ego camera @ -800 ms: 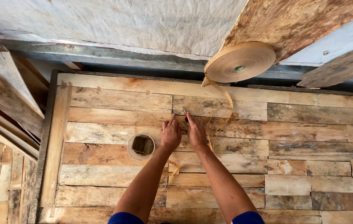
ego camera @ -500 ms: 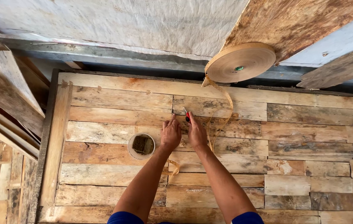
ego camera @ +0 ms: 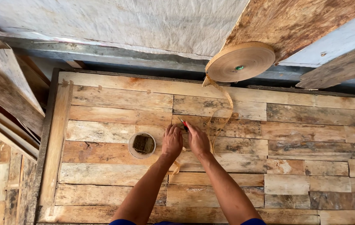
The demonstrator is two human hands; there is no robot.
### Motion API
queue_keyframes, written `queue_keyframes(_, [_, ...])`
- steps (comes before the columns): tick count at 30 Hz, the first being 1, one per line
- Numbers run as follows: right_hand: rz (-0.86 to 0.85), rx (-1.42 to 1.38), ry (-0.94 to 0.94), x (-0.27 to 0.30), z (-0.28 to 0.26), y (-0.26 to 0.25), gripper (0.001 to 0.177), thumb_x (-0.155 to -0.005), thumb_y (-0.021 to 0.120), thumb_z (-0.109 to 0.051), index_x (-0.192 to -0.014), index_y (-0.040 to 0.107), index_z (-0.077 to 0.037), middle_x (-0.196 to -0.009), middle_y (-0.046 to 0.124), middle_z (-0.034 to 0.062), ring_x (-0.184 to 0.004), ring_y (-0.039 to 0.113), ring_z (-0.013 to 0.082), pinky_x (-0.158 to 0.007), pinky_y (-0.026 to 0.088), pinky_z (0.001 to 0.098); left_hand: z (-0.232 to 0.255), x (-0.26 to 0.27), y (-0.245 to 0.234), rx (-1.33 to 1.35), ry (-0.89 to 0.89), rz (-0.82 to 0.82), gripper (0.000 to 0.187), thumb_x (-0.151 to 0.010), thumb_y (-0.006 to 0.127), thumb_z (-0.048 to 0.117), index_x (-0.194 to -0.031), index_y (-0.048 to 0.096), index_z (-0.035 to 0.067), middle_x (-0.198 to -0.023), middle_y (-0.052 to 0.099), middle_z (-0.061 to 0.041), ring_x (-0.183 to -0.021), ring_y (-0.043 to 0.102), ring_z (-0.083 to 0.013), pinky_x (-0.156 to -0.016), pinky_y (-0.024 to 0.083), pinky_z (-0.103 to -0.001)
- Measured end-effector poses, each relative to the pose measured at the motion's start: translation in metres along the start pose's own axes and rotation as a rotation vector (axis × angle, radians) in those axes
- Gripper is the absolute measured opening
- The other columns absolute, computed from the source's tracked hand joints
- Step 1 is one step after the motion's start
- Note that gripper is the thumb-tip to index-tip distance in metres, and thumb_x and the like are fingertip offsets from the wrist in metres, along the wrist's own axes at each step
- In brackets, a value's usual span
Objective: Applying and cutting adhesive edge banding tape to wooden boards on a workbench.
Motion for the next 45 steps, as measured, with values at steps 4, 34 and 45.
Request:
queue_keyframes(4, [-0.007, 0.057, 0.009, 0.006, 0.001, 0.003, 0.049, -0.096, 0.058, 0.0, -0.144, 0.059, -0.013, -0.124, 0.071, 0.0149, -0.102, 0.073, 0.0324, -0.082, 0.061, 0.042, -0.003, 0.004, 0.006, 0.005, 0.013, 0.005, 0.025, -0.101, 0.05, 0.016, -0.117, 0.06, 0.0, -0.147, 0.054, -0.022, -0.144, 0.038, -0.0438, -0.118, 0.03, -0.052])
queue_keyframes(34, [0.003, 0.08, -0.021, 0.008, 0.001, 0.009, 0.054, -0.095, 0.051, 0.008, -0.147, 0.055, -0.008, -0.121, 0.071, 0.0194, -0.093, 0.073, 0.0341, -0.075, 0.063, 0.0419, -0.012, 0.013, 0.013, 0.019, 0.106, -0.052, 0.018, -0.1, 0.052, 0.014, -0.108, 0.061, 0.001, -0.151, 0.051, -0.024, -0.146, 0.035, -0.0489, -0.122, 0.026, -0.052])
queue_keyframes(45, [-0.007, 0.106, -0.044, 0.006, 0.001, 0.009, 0.056, -0.094, 0.053, 0.008, -0.147, 0.056, -0.011, -0.118, 0.072, 0.0164, -0.088, 0.073, 0.031, -0.072, 0.063, 0.04, -0.005, 0.011, 0.006, -0.013, 0.046, -0.13, 0.02, -0.102, 0.05, 0.015, -0.107, 0.061, 0.0, -0.149, 0.05, -0.023, -0.148, 0.032, -0.0447, -0.12, 0.024, -0.054])
Point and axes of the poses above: each hand's wrist, its own x-axis away from the middle knuckle, its own y-axis out of the palm, z = x × y, the point moved 6 cm from there along -x, towards the middle knuckle
